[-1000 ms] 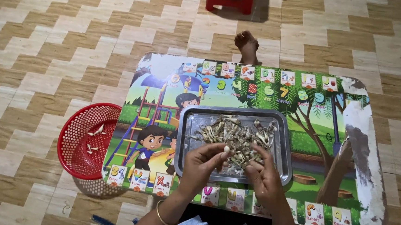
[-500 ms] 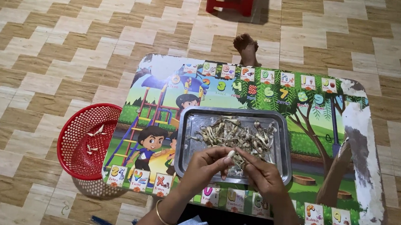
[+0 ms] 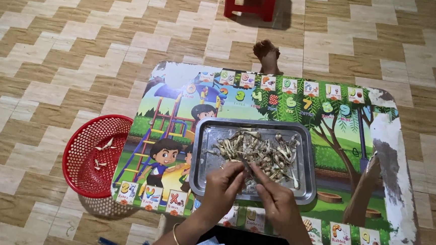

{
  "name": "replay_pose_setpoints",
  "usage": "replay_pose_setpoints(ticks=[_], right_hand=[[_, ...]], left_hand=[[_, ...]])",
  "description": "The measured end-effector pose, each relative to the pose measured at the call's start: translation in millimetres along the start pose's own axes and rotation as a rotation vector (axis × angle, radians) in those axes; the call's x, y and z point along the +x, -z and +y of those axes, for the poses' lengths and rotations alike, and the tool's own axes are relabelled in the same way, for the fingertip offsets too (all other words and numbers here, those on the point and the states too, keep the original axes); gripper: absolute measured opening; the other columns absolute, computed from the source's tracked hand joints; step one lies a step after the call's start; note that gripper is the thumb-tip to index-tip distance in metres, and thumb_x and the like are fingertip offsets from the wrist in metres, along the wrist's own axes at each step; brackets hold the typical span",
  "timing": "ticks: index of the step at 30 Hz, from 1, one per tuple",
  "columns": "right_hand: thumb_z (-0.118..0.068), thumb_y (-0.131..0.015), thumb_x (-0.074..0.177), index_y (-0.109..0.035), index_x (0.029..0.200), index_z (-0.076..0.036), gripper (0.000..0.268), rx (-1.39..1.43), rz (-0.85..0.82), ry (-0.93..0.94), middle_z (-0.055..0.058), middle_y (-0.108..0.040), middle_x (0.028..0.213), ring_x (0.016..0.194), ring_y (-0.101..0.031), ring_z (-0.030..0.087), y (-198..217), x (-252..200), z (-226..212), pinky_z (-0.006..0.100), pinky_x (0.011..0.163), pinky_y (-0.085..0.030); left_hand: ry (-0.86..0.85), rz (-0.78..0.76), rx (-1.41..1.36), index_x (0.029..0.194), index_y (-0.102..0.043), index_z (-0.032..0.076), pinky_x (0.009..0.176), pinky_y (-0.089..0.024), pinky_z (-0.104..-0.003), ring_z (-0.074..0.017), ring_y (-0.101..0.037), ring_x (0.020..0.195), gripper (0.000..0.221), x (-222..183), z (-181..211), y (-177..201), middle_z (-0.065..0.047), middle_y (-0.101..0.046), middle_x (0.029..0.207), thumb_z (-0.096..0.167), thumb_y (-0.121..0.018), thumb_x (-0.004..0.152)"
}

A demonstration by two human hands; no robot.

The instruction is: Peeling dried shallots one by one using a small knife on a metal tray.

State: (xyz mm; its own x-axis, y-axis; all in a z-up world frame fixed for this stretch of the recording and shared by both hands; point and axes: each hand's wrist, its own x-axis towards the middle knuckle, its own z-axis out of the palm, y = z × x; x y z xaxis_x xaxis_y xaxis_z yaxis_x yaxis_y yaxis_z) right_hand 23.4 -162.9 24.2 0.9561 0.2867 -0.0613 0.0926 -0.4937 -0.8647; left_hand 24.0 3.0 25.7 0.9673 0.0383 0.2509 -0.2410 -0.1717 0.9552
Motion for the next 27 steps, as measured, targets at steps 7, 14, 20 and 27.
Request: replay_pose_setpoints(ticks=[7,14,20,27], right_hand=[[-0.015,-0.061,0.086,-0.053,0.134,-0.033,0.051,-0.471,0.255,0.225,-0.006,-0.052,0.059,0.039,-0.036,0.007,-17,1,31,0.027,0.033,-0.037],[-0.021,-0.047,0.096,-0.050,0.139,-0.016,0.043,-0.355,0.351,-0.062,0.003,-0.053,0.055,0.034,-0.037,0.010,17,6,50,0.026,0.024,-0.033],[-0.025,-0.046,0.094,-0.051,0.119,-0.010,0.030,0.163,0.035,-0.169,0.004,-0.061,0.061,0.040,-0.044,0.012,-3,-5,25,0.026,0.033,-0.033],[-0.014,-0.054,0.089,-0.046,0.140,-0.008,0.052,0.483,-0.171,0.121,0.008,-0.080,0.079,0.039,-0.035,0.004,-13,-15,11,0.021,0.035,-0.025]], left_hand=[[0.289,-0.100,-0.077,0.084,-0.069,0.003,0.035,-0.043,-0.020,-0.0078,-0.052,0.042,0.010,-3,-8,0,-0.004,-0.063,0.057,0.003,-0.061,0.089],[0.433,-0.170,-0.360,0.106,-0.071,-0.002,0.038,-0.049,-0.020,-0.0087,-0.056,0.044,0.022,-23,-12,0,-0.009,-0.071,0.071,0.009,-0.061,0.091],[0.427,-0.085,-0.266,0.112,-0.072,0.000,0.040,-0.041,-0.018,-0.0054,-0.050,0.044,0.027,-19,-3,4,-0.005,-0.074,0.074,0.012,-0.060,0.090],[0.334,-0.183,-0.310,0.106,-0.070,-0.001,0.038,-0.036,-0.020,-0.0054,-0.045,0.045,0.024,-32,-7,14,-0.004,-0.064,0.061,0.012,-0.053,0.096]])
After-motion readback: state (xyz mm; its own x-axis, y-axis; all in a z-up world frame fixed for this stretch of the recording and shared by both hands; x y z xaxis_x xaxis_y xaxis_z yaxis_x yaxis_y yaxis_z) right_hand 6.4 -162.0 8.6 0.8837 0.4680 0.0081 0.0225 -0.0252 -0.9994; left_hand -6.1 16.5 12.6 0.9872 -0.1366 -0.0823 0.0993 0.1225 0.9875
